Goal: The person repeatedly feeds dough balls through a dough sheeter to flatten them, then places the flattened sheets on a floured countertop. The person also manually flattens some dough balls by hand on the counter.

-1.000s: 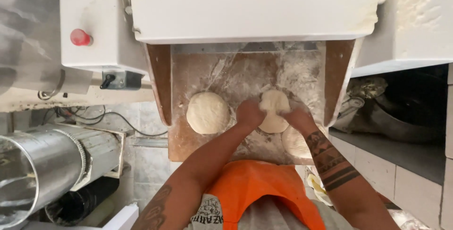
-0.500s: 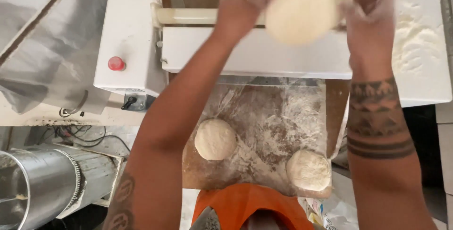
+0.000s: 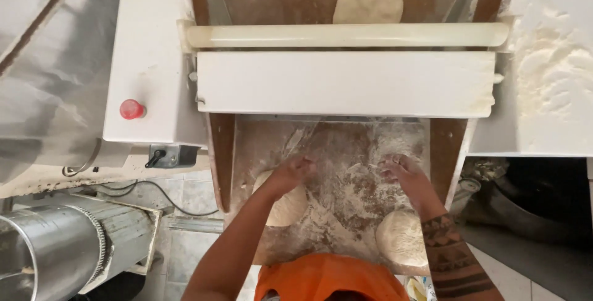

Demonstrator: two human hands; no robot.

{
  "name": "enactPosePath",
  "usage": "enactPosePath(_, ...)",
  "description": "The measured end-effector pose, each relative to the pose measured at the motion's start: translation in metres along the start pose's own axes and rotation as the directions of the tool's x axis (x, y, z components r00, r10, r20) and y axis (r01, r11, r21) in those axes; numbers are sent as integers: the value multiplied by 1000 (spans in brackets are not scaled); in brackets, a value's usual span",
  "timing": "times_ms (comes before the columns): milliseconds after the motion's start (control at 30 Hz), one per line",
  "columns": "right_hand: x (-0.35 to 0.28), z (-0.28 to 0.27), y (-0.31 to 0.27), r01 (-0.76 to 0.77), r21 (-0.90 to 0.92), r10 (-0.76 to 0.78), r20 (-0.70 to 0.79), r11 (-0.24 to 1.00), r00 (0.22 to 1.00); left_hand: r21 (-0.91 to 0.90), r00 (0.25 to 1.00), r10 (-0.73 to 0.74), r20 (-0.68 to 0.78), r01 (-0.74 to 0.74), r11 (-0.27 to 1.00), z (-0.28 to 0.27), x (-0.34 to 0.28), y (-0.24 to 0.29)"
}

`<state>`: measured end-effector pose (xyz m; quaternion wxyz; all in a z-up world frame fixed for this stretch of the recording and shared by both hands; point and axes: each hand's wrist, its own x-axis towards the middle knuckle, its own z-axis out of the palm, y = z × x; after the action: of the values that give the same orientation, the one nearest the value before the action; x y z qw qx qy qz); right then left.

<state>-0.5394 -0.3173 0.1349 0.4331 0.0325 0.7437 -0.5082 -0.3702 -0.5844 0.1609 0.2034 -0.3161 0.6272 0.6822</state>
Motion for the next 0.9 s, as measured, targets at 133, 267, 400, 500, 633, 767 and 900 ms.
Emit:
enactPosePath(133,25,15,-12,-34,18,35,-18,999,999,-156,998,8,-70,-19,987,9,94,-33)
enactPosePath(267,81,31,-16,34,549,-2,-59,835,998,-599,951,77,-300,-251,760,32,198,-40)
enactPosePath(400,125,43,-20,72,660,-1,-107,748,994,-698,921,38,-388,-321,640,45,220,-37)
enactPosePath(500,144,57,-21,92,502,-10,-164,860,986,-668,910,12,-414,-313,676,50,212,-35)
enactPosePath(633,167,57,-18,80,324,-8,-217,943,976,-644,902,-31,-430,-282,711,55,202,-28)
enactPosePath(767,169,42,8,71,24,-62,-277,997,959,-602,881,-65,-469,-265,753,60,191,-22)
enactPosePath(900,159,16,41,70,-272,-158,-319,960,935,-547,856,-67,-513,-266,794,60,190,-16)
